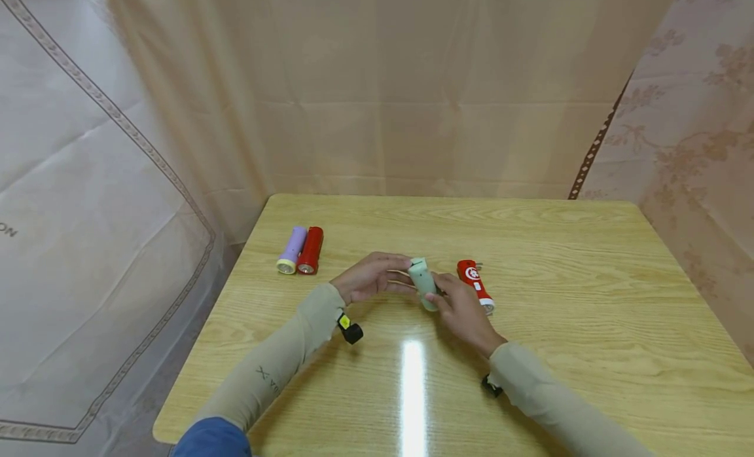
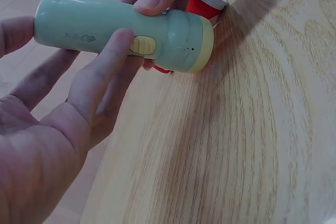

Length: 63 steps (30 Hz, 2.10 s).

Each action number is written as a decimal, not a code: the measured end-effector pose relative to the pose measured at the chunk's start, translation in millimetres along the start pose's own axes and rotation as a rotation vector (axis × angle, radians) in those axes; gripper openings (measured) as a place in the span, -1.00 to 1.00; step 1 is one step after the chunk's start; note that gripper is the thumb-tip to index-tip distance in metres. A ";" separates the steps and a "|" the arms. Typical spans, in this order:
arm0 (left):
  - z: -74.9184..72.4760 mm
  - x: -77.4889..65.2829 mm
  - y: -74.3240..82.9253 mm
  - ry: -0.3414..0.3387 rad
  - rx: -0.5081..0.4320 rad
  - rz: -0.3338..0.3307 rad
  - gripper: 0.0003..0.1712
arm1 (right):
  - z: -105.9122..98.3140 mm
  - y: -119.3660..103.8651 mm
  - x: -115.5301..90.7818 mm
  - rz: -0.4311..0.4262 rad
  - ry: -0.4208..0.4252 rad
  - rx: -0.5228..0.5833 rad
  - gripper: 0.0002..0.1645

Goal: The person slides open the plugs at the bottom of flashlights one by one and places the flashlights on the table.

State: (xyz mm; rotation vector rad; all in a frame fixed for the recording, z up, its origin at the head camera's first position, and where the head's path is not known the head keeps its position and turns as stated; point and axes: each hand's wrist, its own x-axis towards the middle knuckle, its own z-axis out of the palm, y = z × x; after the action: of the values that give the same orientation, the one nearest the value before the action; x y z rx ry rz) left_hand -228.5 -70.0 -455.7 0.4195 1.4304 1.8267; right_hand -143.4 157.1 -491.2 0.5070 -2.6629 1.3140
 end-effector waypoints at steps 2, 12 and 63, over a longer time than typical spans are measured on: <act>-0.2 0.0 -0.5 -0.001 0.000 0.006 -0.54 | 0.4 -0.1 -0.1 0.000 0.002 0.004 -0.47; -1.8 -0.1 -3.0 0.002 0.013 0.020 -0.55 | 0.0 -4.0 -0.2 -0.025 0.011 -0.025 -0.47; 10.1 11.0 -4.0 0.115 0.023 -0.097 -0.43 | 1.3 -9.6 1.9 0.135 -0.059 -0.063 -0.56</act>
State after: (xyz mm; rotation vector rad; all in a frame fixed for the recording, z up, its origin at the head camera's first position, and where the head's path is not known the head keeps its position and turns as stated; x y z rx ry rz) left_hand -227.5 -54.8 -458.3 0.2553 1.5236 1.7818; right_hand -141.8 150.2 -484.3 0.3693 -2.8217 1.2620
